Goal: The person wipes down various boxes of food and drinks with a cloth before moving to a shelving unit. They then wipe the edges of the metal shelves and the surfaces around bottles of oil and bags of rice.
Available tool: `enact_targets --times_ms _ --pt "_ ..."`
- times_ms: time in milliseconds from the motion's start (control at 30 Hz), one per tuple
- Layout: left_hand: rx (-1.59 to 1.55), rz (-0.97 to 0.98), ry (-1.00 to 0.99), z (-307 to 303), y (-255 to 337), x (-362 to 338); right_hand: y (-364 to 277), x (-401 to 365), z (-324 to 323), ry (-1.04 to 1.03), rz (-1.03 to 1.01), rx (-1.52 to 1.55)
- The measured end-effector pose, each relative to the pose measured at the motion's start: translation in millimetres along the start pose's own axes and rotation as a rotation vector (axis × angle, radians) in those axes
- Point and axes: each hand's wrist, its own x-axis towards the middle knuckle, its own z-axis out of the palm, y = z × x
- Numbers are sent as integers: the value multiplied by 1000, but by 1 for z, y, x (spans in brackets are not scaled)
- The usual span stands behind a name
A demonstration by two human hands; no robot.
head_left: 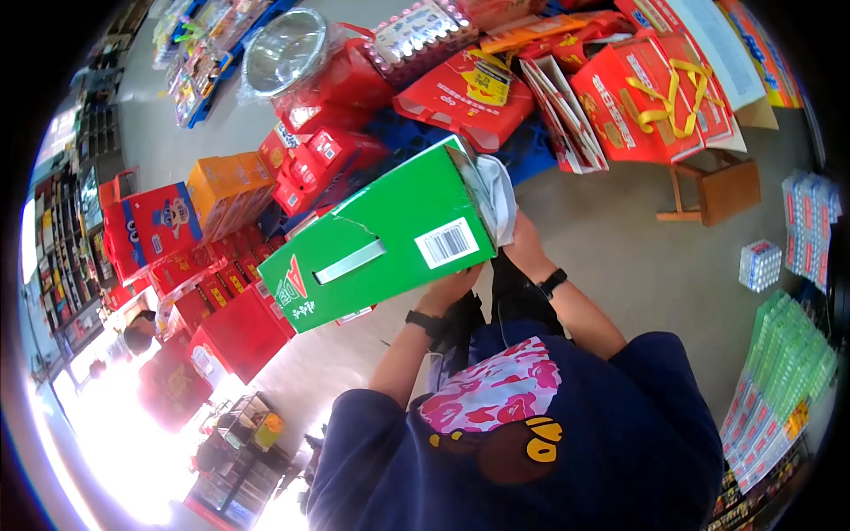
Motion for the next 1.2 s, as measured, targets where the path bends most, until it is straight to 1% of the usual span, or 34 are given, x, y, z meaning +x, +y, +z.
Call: enact_targets --times_ms 33,67,100,133,167,200,233,300,333,367,400,433,500,533,567,633,667,700,767,800,867,900,967,1033,1067,1100,1133,1167,1200 --pt "10 87 55 -7 13 1 -3 -10 -3 8 25 -67" --pt "-156 1 -10 -24 31 0 -6 -19 -5 -14 2 -62" --pt "-152 -10 26 -37 40 -3 -11 -30 -7 -61 3 -150" --pt "-82 -48 -118 -47 46 -5 -18 -38 -9 -116 -12 -240" --pt "-12 -96 -251 -60 52 -7 -36 -42 -14 -145 37 -184" --pt "7 14 -192 -76 66 -10 -58 -43 -19 -186 84 -130" --pt "12 -28 -119 -84 70 -17 -76 -39 -19 -251 31 -124" --pt "-4 53 -101 -91 77 -31 -101 -31 -14 -177 52 -132" --pt "-105 82 -109 -82 64 -37 -102 -27 -8 -237 5 -129" --pt "-115 153 27 -77 64 -44 -96 -25 -4 -280 60 -13" --pt "-119 126 61 -74 63 -50 -96 -26 1 -316 133 94" --pt "-129 104 84 -72 61 -57 -104 -29 8 -351 123 84" --pt "-196 81 154 -73 56 -68 -125 -37 27 -230 134 127" --pt "-253 73 196 -74 54 -72 -129 -38 37 -209 41 154" --pt "-269 117 328 -74 54 -78 -135 -38 40 -254 11 71" --pt "-276 75 386 -76 43 -91 -141 -38 52 -313 -60 10" --pt "-316 75 449 -83 44 -98 -148 -37 60 -333 -177 14" --pt "-355 9 407 -87 37 -106 -158 -36 68 -346 -266 -47" --pt "-366 27 521 -94 23 -117 -172 -36 89 -350 -333 -138" --pt "-374 37 532 -101 14 -121 -180 -34 102 -351 -343 -151" --pt "-411 -127 483 -116 -2 -138 -194 -39 131 -383 -406 -226" --pt "-347 -119 518 -124 -12 -150 -193 -42 150 -394 -411 -251" --pt "-279 1 689 -137 -35 -180 -209 -46 186 -454 -432 -150" --pt "-245 -43 798 -141 -58 -211 -219 -55 215 -419 -582 -181" --pt "-99 34 845 -146 -69 -224 -235 -57 227 -445 -666 -240" --pt "-40 -44 790 -147 -77 -241 -249 -58 239 -471 -750 -298" --pt "27 -91 794 -144 -89 -247 -242 -61 253 -490 -729 -429" --pt "96 -137 797 -137 -104 -251 -224 -63 268 -490 -729 -442" --pt "85 -131 801 -128 -123 -251 -199 -63 282 -584 -654 -583"
